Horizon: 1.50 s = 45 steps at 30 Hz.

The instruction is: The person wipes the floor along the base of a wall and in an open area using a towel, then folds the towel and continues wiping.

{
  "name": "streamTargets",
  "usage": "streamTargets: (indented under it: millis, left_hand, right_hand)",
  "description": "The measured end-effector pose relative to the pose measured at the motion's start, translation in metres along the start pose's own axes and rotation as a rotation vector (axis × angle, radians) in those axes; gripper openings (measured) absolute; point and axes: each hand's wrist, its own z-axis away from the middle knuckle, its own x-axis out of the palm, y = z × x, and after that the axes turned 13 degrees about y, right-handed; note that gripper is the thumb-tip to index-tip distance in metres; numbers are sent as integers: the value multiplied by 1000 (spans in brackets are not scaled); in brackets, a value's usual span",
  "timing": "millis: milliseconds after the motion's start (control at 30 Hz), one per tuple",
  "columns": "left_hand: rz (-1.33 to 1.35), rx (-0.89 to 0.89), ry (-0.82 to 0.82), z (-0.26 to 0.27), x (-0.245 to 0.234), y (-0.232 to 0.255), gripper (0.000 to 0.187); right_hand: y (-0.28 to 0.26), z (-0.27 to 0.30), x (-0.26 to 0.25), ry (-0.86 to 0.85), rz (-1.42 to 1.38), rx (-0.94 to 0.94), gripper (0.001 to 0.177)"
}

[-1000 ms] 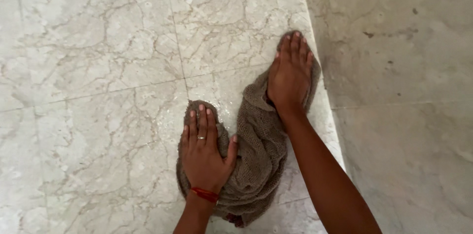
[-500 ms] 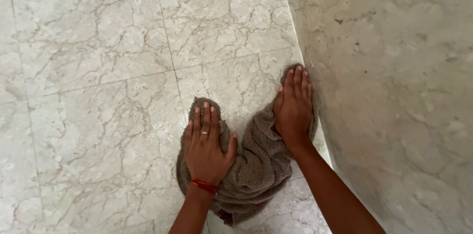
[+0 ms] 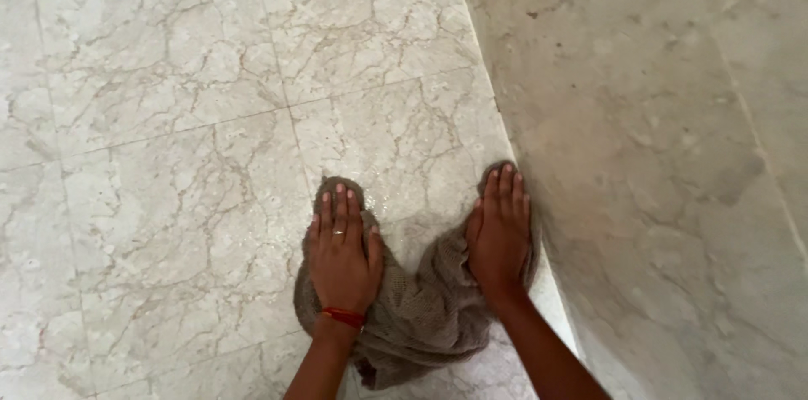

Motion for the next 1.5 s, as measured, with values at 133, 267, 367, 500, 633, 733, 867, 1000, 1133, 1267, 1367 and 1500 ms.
streamTargets:
  millis: [133,267,367,500,633,733,867,1000,1133,1267,1367,1500]
  left_hand:
    - [5,-17,28,2,0,3,56]
    - [-14,-19,34,1,3,3,56]
    - [-11,-27,29,2,3,4,55]
    - [-20,-25,33,1,3,5,55]
    - [7,-30,18,1,2,6,55]
    - [7,-8,19,0,1,5,55]
    - [11,8,31,1,0,5,54]
    - [11,24,17,1,0,3,55]
    - [25,7,1,3,-1,2,56]
    - [27,24,3,5,-2,3,56]
    - [36,20,4,5,-1,4,57]
    - [20,1,14,6,1,7,56]
  right_hand:
    - [-10,23,-8,-22,110,29,57]
    - [-26,11,-10,-202,161,67,60]
    - [-40,-6,-5,-356,129,-27,61]
    - [-59,-39,34,-136,50,-161,61]
    - [-50,-86,60,-139,-4,-118,62]
    - [-35,-103,65,-172,52,-31,64]
    - [-15,-87,60,-44,82,-6,67]
    - [2,-44,37,-18,49,-35,58]
    - [16,3,5,-39,23,-27,56]
    - [22,51,-30,-84,62,23,57]
    - [15,86,-50,-61,134,98,59]
    - [3,79,-32,-105,260,163,65]
